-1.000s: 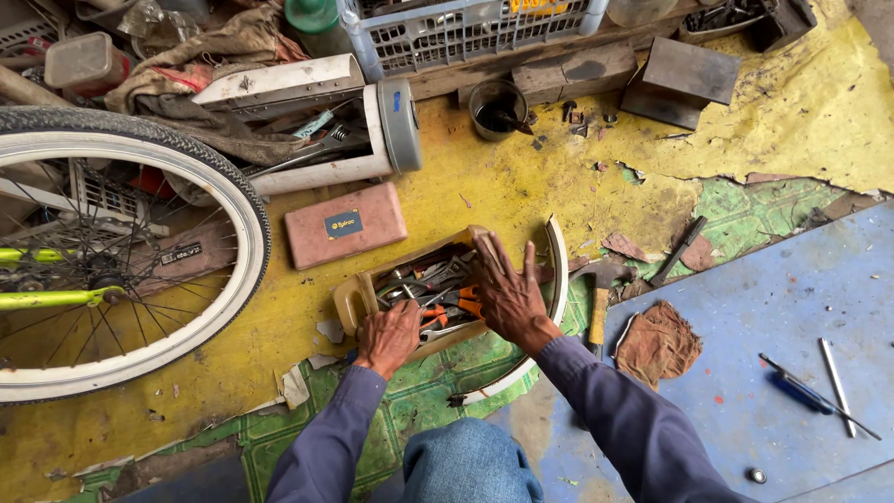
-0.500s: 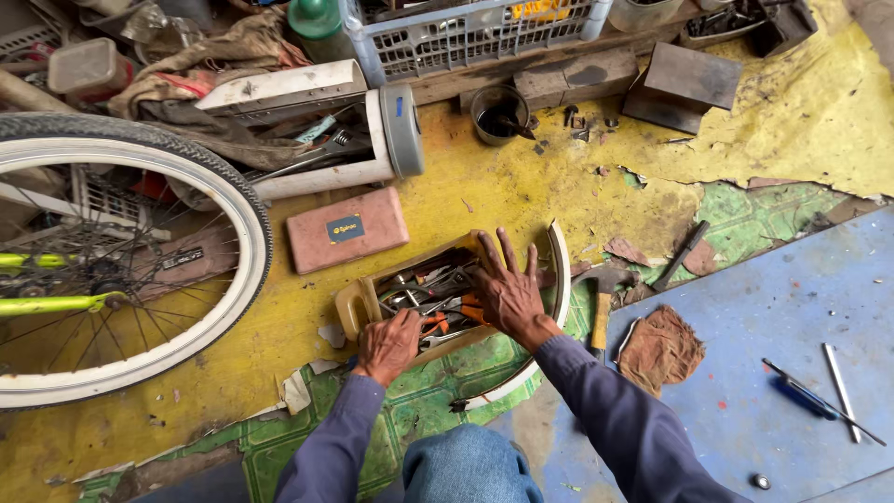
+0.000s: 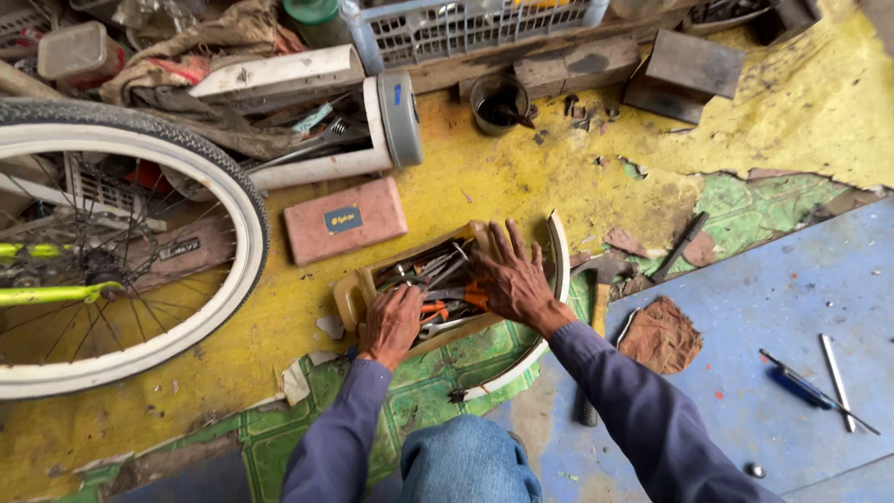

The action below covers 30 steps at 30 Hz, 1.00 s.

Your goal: The person works on a white bicycle fender at an outdoor repair shop, holding it while using a screwdriver and socket set to remove and refit its mounting hardware, and at one point carries it toward a green bicycle. At the end the person places pliers and other tools back into a toolbox.

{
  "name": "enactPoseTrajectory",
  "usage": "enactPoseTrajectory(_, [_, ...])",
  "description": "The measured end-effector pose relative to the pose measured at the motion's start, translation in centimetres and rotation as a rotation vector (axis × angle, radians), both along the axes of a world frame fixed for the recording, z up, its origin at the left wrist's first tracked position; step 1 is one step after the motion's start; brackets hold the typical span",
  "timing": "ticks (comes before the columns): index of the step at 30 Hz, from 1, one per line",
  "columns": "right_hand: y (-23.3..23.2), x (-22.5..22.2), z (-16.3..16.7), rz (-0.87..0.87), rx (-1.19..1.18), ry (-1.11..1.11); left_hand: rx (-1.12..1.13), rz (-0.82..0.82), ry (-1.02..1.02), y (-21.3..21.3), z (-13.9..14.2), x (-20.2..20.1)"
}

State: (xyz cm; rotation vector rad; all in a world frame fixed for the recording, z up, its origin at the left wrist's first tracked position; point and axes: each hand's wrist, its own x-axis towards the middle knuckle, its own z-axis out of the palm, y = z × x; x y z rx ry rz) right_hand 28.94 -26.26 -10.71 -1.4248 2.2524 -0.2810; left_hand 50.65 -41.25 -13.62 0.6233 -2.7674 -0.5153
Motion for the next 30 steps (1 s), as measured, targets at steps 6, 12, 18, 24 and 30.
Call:
enactPoseTrajectory(6, [4.0,0.0,-1.2,-0.060,-0.557,-0.002,-0.090,-0.084,-0.039,-0.9,-1.3,-1.7])
enactPoseTrajectory(12, [12.4,-4.0,-5.9,-0.498,-0.701,0.190,0.070,-0.058,0.036,-1.4,-2.3,-2.9])
enactPoseTrajectory(18, [20.5,-4.4,-8.0,-0.745,-0.018,-0.017,-0.064,0.078,-0.088,-0.2,-2.8,-4.0])
enactPoseTrajectory(24, [20.5,-1.9,-7.7,-0.592,0.066,0.103,-0.020,0.051,-0.022,-0.4,-2.7,-4.5])
enactPoseTrajectory(30, [22.7,-9.0,-9.6,-0.863,-0.210,0.053,-0.309,0.117,-0.044,-0.4,-1.4,-1.8])
